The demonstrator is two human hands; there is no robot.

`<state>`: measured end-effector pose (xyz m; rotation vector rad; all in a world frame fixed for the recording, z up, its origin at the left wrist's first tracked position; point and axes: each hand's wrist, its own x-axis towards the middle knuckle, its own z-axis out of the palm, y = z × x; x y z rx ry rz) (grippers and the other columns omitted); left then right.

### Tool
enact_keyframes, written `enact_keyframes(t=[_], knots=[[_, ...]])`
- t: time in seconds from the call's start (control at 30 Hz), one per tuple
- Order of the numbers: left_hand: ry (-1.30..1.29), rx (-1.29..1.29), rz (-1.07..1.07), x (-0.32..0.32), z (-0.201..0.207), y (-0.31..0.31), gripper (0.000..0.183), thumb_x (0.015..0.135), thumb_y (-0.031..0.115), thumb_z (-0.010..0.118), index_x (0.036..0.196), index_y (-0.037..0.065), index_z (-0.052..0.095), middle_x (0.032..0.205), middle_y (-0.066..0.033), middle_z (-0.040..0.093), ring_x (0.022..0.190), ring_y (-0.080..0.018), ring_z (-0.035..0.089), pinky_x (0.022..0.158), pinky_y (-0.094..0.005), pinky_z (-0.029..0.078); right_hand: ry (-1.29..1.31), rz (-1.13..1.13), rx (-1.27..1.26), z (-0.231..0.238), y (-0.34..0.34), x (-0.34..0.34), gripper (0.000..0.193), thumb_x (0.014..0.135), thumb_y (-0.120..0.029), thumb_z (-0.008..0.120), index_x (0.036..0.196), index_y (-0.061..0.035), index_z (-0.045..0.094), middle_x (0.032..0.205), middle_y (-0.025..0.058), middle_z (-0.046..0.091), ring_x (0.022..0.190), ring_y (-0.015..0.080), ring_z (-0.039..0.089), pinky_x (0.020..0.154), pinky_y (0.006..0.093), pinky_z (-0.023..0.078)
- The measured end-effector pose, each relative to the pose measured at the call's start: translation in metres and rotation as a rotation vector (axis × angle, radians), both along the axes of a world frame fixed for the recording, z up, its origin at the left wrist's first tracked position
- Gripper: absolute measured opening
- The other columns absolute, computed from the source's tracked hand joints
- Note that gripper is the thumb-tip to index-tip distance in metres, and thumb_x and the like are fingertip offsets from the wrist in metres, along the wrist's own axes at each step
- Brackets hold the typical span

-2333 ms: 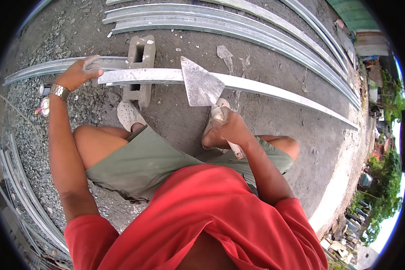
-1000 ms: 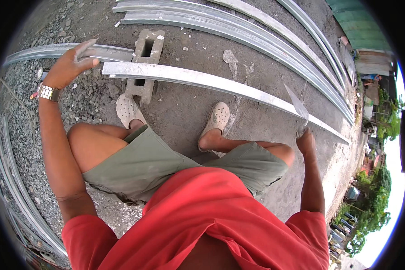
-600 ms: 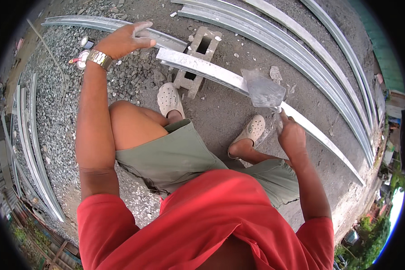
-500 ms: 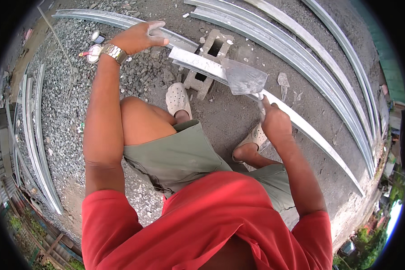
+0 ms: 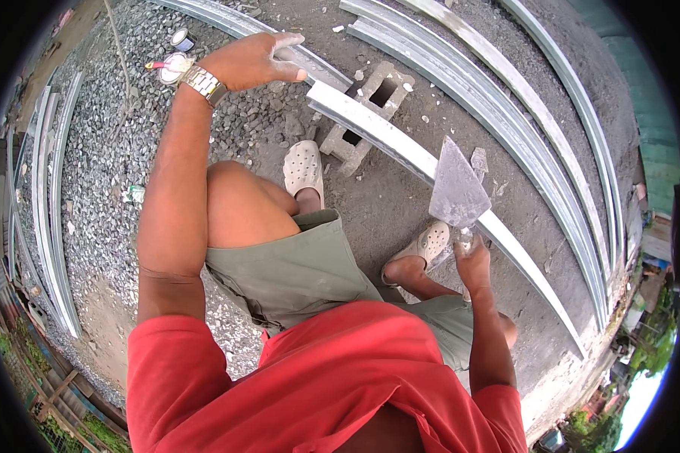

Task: Applying plaster or mortar to the edges of metal studs using a trowel.

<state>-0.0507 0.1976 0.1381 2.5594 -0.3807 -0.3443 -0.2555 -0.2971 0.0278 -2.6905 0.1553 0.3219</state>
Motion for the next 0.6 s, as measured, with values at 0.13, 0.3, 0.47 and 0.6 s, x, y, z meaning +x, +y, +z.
enact_keyframes(t=[0.13,0.3,0.47,0.6], knots=[[-0.018,0.004,-0.04,0.002,0.006,-0.008,0.077,0.079,0.048,0.068,0.137,0.005,0.043,0.122,-0.0216,0.059,0.115,-0.0304,0.056,0.097,-0.0376,0.043,0.095,-0.005,-0.13,-0.009,0.06,0.012,0.037,0.087,-0.026,0.059,0.102,0.007,0.05,0.089,0.0321,0.062,0.085,0.0456,0.062,0.074,0.0493,0.05],[-0.031,0.063,-0.019,0.01,-0.013,-0.011,0.077,0.077,0.049,0.068,0.137,0.007,0.044,0.124,-0.0224,0.057,0.116,-0.0323,0.055,0.099,-0.0382,0.042,0.051,0.09,-0.121,-0.01,0.157,0.084,0.035,0.086,-0.027,0.059,0.1,0.0029,0.049,0.083,0.0276,0.064,0.083,0.0418,0.064,0.075,0.0478,0.051],[0.025,0.118,0.019,0.008,-0.019,-0.003,0.076,0.077,0.049,0.068,0.138,0.009,0.044,0.125,-0.023,0.057,0.115,-0.0327,0.055,0.098,-0.0376,0.042,0.018,0.109,-0.091,0.016,0.12,0.095,0.043,0.082,-0.031,0.064,0.103,0.004,0.052,0.086,0.0284,0.064,0.085,0.044,0.063,0.077,0.0485,0.05],[0.056,0.026,0.043,-0.004,-0.006,0.008,0.076,0.078,0.048,0.069,0.139,0.01,0.043,0.124,-0.0228,0.057,0.114,-0.0309,0.056,0.096,-0.0372,0.044,-0.005,0.11,0.085,0.004,0.023,0.029,0.044,0.082,-0.028,0.064,0.105,0.0079,0.054,0.088,0.0329,0.061,0.088,0.0473,0.061,0.078,0.0483,0.049]])
